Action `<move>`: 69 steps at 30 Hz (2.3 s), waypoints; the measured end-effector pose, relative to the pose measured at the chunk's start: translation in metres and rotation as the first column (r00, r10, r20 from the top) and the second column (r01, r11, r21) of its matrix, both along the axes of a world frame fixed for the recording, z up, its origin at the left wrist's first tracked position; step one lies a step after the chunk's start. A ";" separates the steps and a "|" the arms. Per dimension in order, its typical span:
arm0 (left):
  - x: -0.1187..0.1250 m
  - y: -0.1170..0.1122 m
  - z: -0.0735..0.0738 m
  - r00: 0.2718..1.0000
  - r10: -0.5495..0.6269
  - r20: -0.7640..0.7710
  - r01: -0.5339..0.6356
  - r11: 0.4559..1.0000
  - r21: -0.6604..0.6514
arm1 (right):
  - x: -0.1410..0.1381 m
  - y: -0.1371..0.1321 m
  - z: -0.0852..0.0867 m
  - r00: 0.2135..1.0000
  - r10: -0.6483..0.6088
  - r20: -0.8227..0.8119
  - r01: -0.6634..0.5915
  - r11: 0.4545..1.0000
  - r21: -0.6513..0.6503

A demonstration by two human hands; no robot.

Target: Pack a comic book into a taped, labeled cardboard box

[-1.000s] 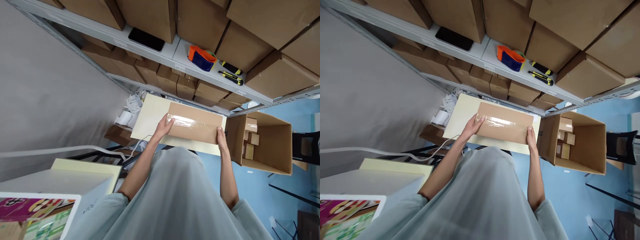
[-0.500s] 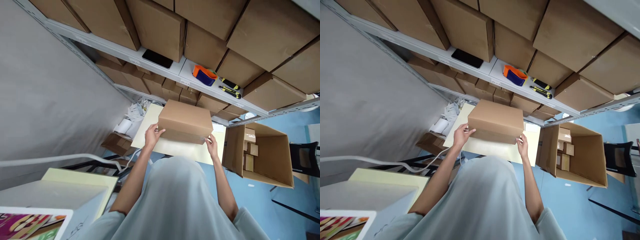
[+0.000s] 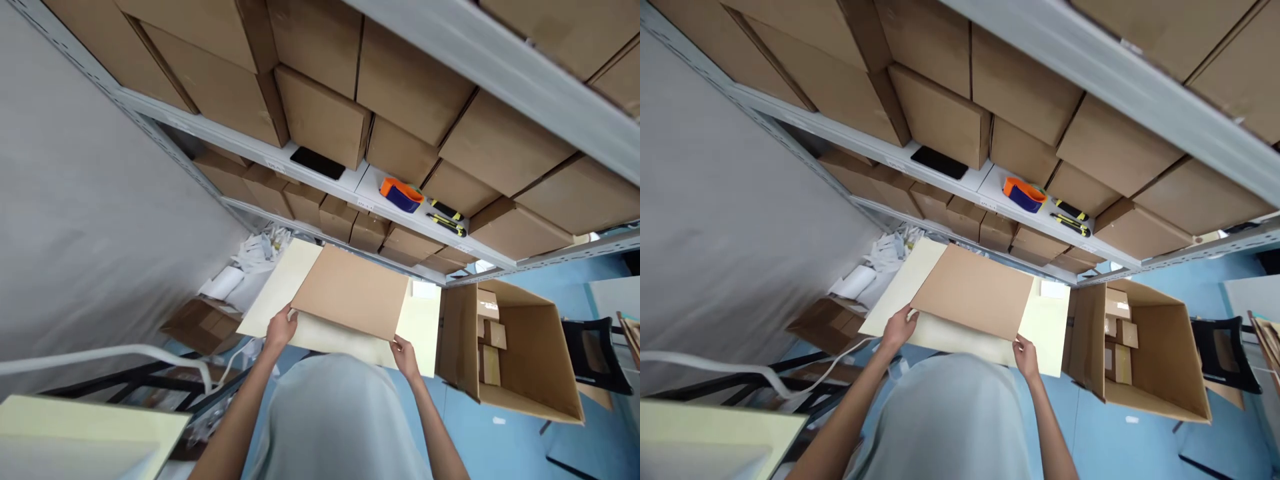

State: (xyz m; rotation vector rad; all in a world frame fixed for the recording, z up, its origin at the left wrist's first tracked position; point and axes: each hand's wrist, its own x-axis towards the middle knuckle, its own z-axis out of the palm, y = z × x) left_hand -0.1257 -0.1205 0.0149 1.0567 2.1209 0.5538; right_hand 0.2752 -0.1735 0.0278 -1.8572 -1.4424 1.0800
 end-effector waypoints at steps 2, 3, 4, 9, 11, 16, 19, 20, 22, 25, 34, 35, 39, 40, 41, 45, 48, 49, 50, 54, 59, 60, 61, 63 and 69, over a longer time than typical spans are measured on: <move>-0.006 0.006 0.003 0.999 0.042 -0.024 -0.039 0.995 0.093 | 0.013 0.027 0.017 0.995 -0.061 0.084 0.056 0.996 0.066; -0.007 0.012 0.006 0.997 0.066 -0.037 -0.059 0.986 0.159 | 0.019 0.047 0.029 0.986 -0.094 0.136 0.078 0.989 0.122; -0.006 0.019 0.011 0.995 0.086 -0.047 -0.073 0.970 0.232 | 0.022 0.071 0.045 0.975 -0.117 0.189 0.079 0.977 0.198; 0.024 0.082 0.066 0.998 0.041 -0.048 -0.007 0.824 0.567 | -0.008 0.226 0.138 0.905 -0.059 0.422 -0.215 0.792 0.571; 0.045 0.105 0.097 0.999 -0.018 -0.051 0.047 0.747 0.663 | -0.037 0.282 0.171 0.857 -0.032 0.514 -0.330 0.733 0.595; 0.090 0.119 0.146 0.995 -0.096 -0.038 0.089 0.619 0.781 | -0.099 0.371 0.215 0.665 0.028 0.746 -0.420 0.841 0.342; 0.098 0.100 0.145 0.993 -0.118 -0.008 0.078 0.599 0.797 | -0.119 0.389 0.220 0.625 0.022 0.780 -0.362 0.894 0.265; 0.098 0.091 0.142 0.992 -0.125 0.000 0.076 0.601 0.795 | -0.123 0.390 0.220 0.628 0.016 0.778 -0.355 0.896 0.267; 0.093 0.070 0.135 0.990 -0.138 0.011 0.077 0.616 0.784 | -0.128 0.391 0.218 0.638 0.007 0.770 -0.346 0.896 0.279; 0.086 0.040 0.130 0.987 -0.153 0.043 0.069 0.653 0.754 | -0.130 0.386 0.216 0.667 0.005 0.745 -0.336 0.895 0.294; 0.089 0.004 0.130 0.936 -0.309 0.166 0.116 0.720 0.684 | -0.113 0.330 0.213 0.826 0.084 0.557 -0.342 0.862 0.376; 0.089 0.003 0.131 0.929 -0.317 0.189 0.110 0.726 0.678 | -0.110 0.310 0.207 0.848 0.095 0.522 -0.338 0.855 0.393; 0.096 0.002 0.141 0.899 -0.309 0.310 0.026 0.745 0.667 | -0.107 0.203 0.177 0.974 0.216 0.070 -0.225 0.884 0.409; 0.101 0.002 0.145 0.886 -0.314 0.341 0.007 0.745 0.668 | -0.107 0.175 0.171 0.970 0.232 -0.070 -0.191 0.911 0.365; 0.107 0.001 0.149 0.871 -0.324 0.369 -0.008 0.742 0.670 | -0.108 0.150 0.167 0.957 0.234 -0.173 -0.171 0.933 0.316; 0.143 -0.004 0.162 0.843 -0.324 0.429 -0.066 0.731 0.680 | -0.104 0.087 0.164 0.881 0.210 -0.425 -0.138 0.971 0.193; 0.175 -0.008 0.168 0.860 -0.284 0.424 -0.087 0.737 0.670 | -0.081 0.076 0.169 0.838 0.179 -0.515 -0.101 0.979 0.177; 0.185 -0.010 0.170 0.864 -0.281 0.417 -0.080 0.742 0.665 | -0.070 0.075 0.170 0.827 0.182 -0.533 -0.104 0.979 0.173; 0.195 -0.011 0.172 0.867 -0.284 0.411 -0.067 0.749 0.659 | -0.057 0.075 0.169 0.815 0.187 -0.549 -0.114 0.980 0.164; 0.236 -0.020 0.174 0.858 -0.349 0.377 0.033 0.769 0.638 | -0.006 0.070 0.157 0.750 0.160 -0.642 -0.159 0.985 0.060; 0.275 -0.046 0.160 0.900 -0.340 0.272 0.117 0.790 0.602 | 0.039 0.053 0.136 0.806 0.217 -0.550 -0.241 0.970 0.030; 0.279 -0.054 0.158 0.918 -0.313 0.244 0.114 0.797 0.593 | 0.046 0.049 0.132 0.835 0.259 -0.485 -0.268 0.962 0.053; 0.282 -0.061 0.157 0.936 -0.274 0.219 0.097 0.802 0.589 | 0.052 0.046 0.129 0.857 0.310 -0.412 -0.303 0.949 0.083; 0.284 -0.075 0.160 0.969 -0.157 0.190 0.011 0.797 0.603 | 0.066 0.042 0.125 0.868 0.425 -0.256 -0.395 0.904 0.162; 0.271 -0.094 0.189 0.999 -0.039 0.031 0.005 0.695 0.719 | 0.104 0.045 0.126 0.722 0.655 0.224 -0.683 0.624 0.378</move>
